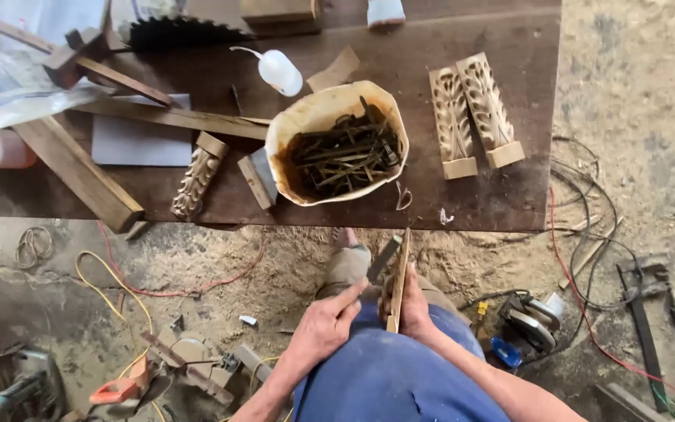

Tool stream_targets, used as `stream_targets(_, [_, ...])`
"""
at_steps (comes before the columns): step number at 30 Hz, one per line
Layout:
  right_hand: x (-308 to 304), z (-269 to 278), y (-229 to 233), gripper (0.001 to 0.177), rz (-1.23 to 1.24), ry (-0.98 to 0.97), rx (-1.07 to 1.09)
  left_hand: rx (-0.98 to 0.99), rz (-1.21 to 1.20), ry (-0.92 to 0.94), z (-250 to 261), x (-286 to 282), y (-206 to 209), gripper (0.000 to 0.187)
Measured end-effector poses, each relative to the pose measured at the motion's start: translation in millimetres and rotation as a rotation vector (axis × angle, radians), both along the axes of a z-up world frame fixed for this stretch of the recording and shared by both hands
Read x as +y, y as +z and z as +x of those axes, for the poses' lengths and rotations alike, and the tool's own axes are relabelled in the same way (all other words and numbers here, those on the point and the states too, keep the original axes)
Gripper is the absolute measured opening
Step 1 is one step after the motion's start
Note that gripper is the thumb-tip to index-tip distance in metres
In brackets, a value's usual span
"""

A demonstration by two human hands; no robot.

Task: Using a hand chisel to carve and refine decorative patterns on a wooden furniture component.

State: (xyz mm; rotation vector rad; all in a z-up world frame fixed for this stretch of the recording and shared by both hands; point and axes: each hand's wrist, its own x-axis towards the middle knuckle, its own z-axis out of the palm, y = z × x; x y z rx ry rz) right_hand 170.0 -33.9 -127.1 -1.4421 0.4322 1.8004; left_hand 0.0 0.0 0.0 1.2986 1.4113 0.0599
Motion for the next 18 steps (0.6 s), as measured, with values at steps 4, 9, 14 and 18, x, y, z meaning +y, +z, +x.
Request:
stream_targets(4, [-2,4,-10,0.072,0.252,0.004,0.111,0.02,0.077,0.022,1,1,1,0.047])
stream_targets(9, [1,4,-2,0.075,0.28,0.042,0.049,0.031,0.05,-0.069,1,4,-4,0.046])
stream_targets(14, [-4,2,-7,0.077,0.107,0.078,-0.012,0.104,0.076,-0.065,4,-1,-14,0.046])
stream_targets(18, [0,1,3,0.077,0.048,0.103,-0.053,0.016,0.094,0.027,27,18,0,0.047])
